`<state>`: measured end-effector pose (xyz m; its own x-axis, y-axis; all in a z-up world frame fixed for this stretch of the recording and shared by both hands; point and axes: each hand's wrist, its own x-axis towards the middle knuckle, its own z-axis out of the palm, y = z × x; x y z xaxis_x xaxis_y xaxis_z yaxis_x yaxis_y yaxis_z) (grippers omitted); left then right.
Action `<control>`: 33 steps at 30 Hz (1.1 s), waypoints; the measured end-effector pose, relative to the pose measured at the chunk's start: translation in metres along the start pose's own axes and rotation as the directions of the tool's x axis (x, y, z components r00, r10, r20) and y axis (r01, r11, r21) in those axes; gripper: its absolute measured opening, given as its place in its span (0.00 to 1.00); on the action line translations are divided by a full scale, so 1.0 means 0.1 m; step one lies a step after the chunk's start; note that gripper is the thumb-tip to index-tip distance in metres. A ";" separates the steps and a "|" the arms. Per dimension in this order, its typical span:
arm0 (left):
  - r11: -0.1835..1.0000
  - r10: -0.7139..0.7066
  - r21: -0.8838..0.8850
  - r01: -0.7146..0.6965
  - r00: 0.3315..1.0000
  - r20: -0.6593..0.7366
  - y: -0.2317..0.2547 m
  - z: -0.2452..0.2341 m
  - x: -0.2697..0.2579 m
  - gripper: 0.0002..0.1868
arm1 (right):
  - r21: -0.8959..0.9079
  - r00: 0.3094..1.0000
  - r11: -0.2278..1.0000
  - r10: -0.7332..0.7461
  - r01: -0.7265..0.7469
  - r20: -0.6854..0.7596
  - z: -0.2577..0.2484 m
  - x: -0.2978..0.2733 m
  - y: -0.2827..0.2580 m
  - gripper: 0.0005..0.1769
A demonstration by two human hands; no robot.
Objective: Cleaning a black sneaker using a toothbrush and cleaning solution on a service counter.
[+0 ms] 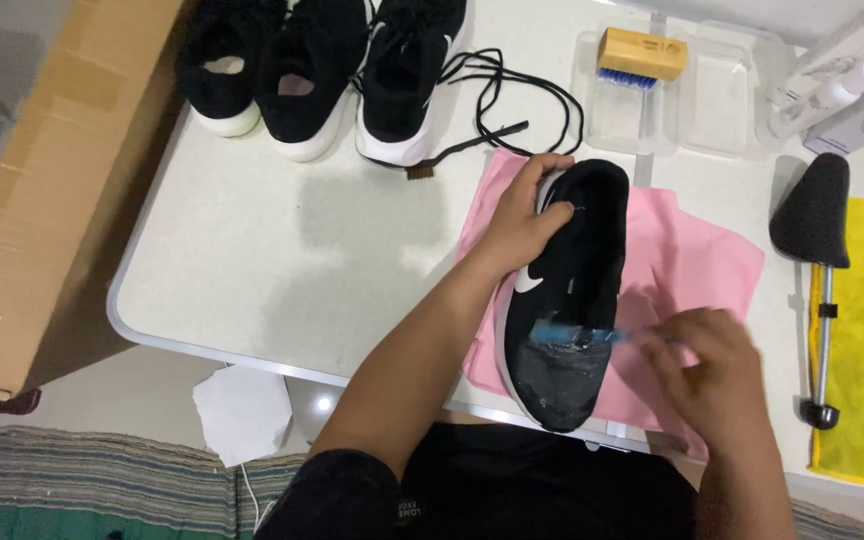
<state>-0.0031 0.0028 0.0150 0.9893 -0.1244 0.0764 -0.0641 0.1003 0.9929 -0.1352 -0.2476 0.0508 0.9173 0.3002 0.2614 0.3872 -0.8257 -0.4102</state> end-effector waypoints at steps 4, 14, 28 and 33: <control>1.000 0.016 -0.006 -0.016 1.000 -0.013 -0.06 0.00 0.04 0.26 | -0.062 1.000 0.998 -0.004 0.002 -0.022 0.02 -0.06 0.13 0.07; 1.000 0.024 0.015 -0.023 1.000 -0.016 -0.09 0.00 0.03 0.26 | -0.134 0.997 0.988 0.067 -0.072 -0.042 0.03 -0.05 0.11 0.04; 0.999 0.047 0.020 -0.046 0.999 -0.022 -0.12 0.00 0.04 0.26 | -0.209 0.991 0.977 0.003 -0.030 -0.130 0.06 -0.02 0.14 0.07; 1.000 0.027 0.011 -0.027 1.000 -0.011 -0.07 0.00 0.03 0.26 | -0.002 0.990 0.994 0.107 -0.107 0.095 0.02 -0.03 0.05 0.06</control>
<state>0.0003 0.0017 0.0081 0.9885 -0.1110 0.1026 -0.0925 0.0930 0.9914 -0.1358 -0.2523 0.0464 0.9582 0.2541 0.1317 0.2862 -0.8543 -0.4338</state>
